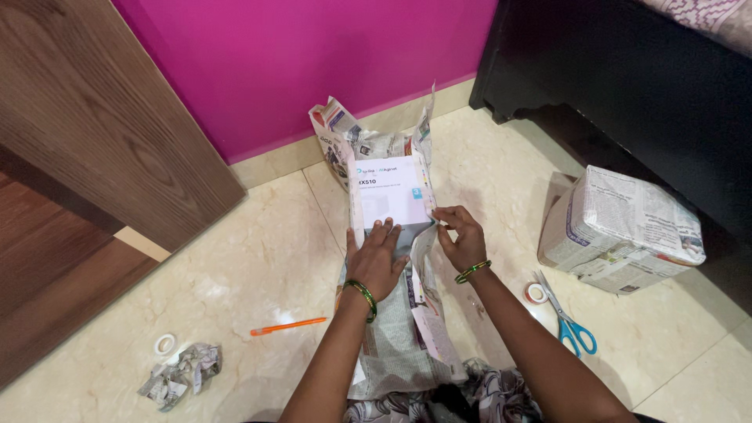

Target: The person sits on the floor and wraps a white box with newspaper. They use scissors to cut tape and newspaper, then fold the newspaper around the box and secure it with tape.

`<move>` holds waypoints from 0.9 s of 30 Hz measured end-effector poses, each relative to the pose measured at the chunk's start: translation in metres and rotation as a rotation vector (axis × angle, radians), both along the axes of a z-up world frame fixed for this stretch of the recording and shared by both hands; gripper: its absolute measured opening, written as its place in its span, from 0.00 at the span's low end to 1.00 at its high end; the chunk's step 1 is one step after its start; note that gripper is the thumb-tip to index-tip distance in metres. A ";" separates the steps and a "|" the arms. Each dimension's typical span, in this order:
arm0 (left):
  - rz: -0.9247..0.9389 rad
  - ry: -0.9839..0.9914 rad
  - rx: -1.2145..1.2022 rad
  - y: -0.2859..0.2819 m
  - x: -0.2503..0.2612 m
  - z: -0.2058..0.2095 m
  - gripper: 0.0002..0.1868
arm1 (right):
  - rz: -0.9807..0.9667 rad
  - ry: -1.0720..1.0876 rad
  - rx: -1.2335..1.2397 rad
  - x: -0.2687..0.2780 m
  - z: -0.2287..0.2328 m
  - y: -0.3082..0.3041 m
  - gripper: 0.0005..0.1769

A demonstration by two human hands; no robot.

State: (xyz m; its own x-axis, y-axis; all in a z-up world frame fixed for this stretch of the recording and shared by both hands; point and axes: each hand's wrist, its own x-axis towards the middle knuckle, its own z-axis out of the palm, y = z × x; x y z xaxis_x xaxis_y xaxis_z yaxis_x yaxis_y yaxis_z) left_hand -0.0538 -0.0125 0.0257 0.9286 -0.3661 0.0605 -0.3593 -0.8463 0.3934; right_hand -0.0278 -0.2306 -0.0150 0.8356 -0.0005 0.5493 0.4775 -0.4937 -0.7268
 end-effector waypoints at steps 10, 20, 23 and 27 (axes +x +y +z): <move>-0.009 -0.014 0.010 0.001 0.003 -0.001 0.36 | -0.215 -0.303 -0.291 -0.017 0.000 0.019 0.14; -0.005 -0.014 -0.003 0.002 0.003 -0.003 0.36 | -0.222 -0.295 -0.312 -0.021 0.007 0.019 0.14; -0.008 -0.022 0.015 0.002 0.004 -0.003 0.35 | -0.219 -0.260 -0.223 -0.019 0.008 0.019 0.16; -0.003 -0.016 0.018 0.001 0.004 -0.001 0.35 | -0.198 -0.194 -0.115 -0.015 0.006 0.018 0.17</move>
